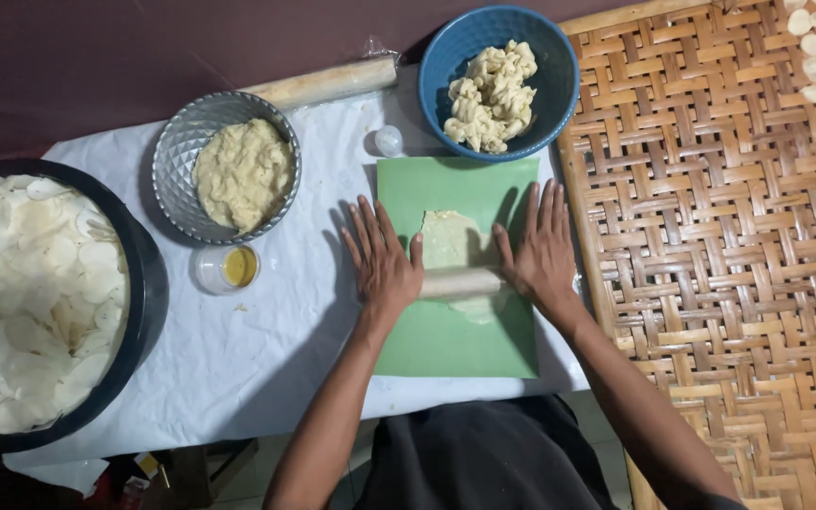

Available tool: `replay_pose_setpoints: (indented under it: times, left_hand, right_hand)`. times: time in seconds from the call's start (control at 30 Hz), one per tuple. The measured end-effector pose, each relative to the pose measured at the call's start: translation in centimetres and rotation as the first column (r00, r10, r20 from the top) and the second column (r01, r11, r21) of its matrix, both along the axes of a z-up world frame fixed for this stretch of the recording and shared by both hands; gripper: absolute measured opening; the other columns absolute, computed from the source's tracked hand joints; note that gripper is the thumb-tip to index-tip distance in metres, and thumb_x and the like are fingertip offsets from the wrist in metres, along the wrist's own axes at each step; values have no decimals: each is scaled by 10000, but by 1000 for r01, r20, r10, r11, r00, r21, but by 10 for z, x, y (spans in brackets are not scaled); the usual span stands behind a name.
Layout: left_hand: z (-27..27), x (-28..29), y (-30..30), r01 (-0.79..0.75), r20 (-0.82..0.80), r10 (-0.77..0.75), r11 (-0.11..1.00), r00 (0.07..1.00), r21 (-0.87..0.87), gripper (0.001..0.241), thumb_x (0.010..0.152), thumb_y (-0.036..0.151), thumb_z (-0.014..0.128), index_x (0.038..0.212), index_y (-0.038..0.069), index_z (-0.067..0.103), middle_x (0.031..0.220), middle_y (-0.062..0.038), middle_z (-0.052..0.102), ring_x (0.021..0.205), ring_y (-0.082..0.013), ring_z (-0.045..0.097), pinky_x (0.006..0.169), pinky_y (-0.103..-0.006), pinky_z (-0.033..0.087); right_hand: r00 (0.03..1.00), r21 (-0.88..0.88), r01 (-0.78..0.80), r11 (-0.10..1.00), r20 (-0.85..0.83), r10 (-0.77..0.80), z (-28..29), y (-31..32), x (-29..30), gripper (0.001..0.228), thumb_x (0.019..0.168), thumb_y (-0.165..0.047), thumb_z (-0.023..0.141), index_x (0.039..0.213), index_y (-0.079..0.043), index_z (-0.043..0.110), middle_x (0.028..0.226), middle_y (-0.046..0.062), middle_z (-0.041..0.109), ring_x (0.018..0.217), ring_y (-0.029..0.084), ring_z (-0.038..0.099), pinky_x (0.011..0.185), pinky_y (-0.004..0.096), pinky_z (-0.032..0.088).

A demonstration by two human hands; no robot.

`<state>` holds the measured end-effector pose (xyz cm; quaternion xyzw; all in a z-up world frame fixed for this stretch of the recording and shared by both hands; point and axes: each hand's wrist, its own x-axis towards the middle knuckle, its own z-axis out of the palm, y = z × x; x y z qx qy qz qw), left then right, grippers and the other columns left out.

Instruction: Rolling out dough, cutting it into small circles, and placing the circles onto a woven drying tray.

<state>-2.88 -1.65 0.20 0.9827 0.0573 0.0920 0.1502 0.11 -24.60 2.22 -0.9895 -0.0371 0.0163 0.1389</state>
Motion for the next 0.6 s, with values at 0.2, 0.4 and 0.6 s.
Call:
replay_pose_setpoints:
  times: [0.2,0.4,0.6]
  left_hand:
    - [11,-44,-9,84,68,-86,996,994,35,697,1065,436,391,1555,-58,360,1645,-269,297,1541,-431,251,1220,-636,139]
    - [-8,-113,-16,123,115,-134,987,984,101,607,1079,363,335,1567,5,381,1623,-209,379,1521,-361,329,1224,-575,198]
    - [-4,-14,3,17,143,-29,997,989,81,720,1032,439,488,1542,-57,383,1636,-310,277,1535,-462,235,1211,-661,152]
  right_hand:
    - [993,-98,-89,991,72,96,-21,-9,-46,881,1001,-603,374,1619,12,244,1667,296,225,1569,417,173,1279,528,106]
    - [960,-155,-168,973,199,198,-36,-27,-102,768,1016,-509,395,1573,19,360,1637,246,356,1528,372,324,1262,467,218]
    - [998,-39,-47,998,44,49,-8,3,-9,870,1027,-635,325,1621,-3,249,1654,300,237,1564,411,170,1275,496,154]
